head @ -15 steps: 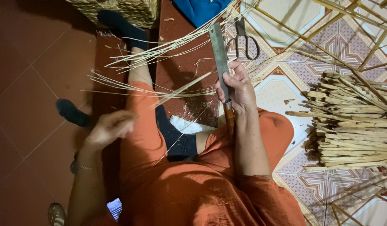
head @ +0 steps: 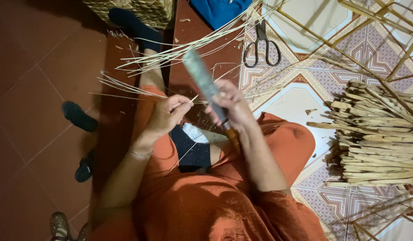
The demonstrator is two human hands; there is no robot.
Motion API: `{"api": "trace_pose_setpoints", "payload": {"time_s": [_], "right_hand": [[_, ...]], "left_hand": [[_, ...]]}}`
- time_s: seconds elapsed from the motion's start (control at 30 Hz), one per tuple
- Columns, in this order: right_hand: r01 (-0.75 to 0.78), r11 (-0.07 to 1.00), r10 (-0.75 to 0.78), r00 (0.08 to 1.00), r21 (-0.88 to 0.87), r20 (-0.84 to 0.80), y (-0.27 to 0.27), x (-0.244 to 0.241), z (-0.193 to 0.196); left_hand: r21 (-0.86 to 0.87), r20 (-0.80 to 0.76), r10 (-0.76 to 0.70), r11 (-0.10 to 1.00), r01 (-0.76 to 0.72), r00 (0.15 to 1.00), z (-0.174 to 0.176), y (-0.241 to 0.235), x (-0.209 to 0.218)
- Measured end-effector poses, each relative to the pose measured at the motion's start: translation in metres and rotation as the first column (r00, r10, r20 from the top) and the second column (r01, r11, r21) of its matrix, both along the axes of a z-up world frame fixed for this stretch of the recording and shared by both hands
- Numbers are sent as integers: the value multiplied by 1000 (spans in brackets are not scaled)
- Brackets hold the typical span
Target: The person sits on the floor and uses a knife to shave thin bamboo strips, holding them in the left hand and drawing the blade along their length. Shavings accumulate on the floor, and a pair of scissors and a basket are visible nearby.
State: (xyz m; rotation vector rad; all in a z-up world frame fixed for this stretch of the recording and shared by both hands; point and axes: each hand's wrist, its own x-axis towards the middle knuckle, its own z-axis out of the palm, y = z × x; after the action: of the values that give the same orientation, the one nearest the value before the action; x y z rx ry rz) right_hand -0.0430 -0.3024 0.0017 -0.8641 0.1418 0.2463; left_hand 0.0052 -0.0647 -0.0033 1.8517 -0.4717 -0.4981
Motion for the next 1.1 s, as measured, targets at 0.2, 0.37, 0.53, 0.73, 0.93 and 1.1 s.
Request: {"api": "trace_pose_setpoints", "payload": {"time_s": [0.2,0.37,0.53,0.73,0.93,1.1], "right_hand": [[-93,995,93,996,-18,-4,24,-5,-3],[-17,999,15,998,-41,-61,11,-5,-5],[-70,998,70,998,6,0,19,-8,-4],[-90,996,90,996,-5,17,20,-4,0],[-52,994,46,996,91,72,9,-5,-3],[20,993,-33,993,120,110,-6,2,-8]], "left_hand": [[-118,-267,-49,993,17,963,-9,11,1],[-214,-339,-125,975,53,932,-3,28,2],[-250,-460,-102,968,-19,882,1,27,2],[-230,-400,-75,973,-21,913,10,30,3],[-225,-418,-96,974,-1,903,14,32,1],[-228,-407,-133,973,40,904,15,50,-1]]}}
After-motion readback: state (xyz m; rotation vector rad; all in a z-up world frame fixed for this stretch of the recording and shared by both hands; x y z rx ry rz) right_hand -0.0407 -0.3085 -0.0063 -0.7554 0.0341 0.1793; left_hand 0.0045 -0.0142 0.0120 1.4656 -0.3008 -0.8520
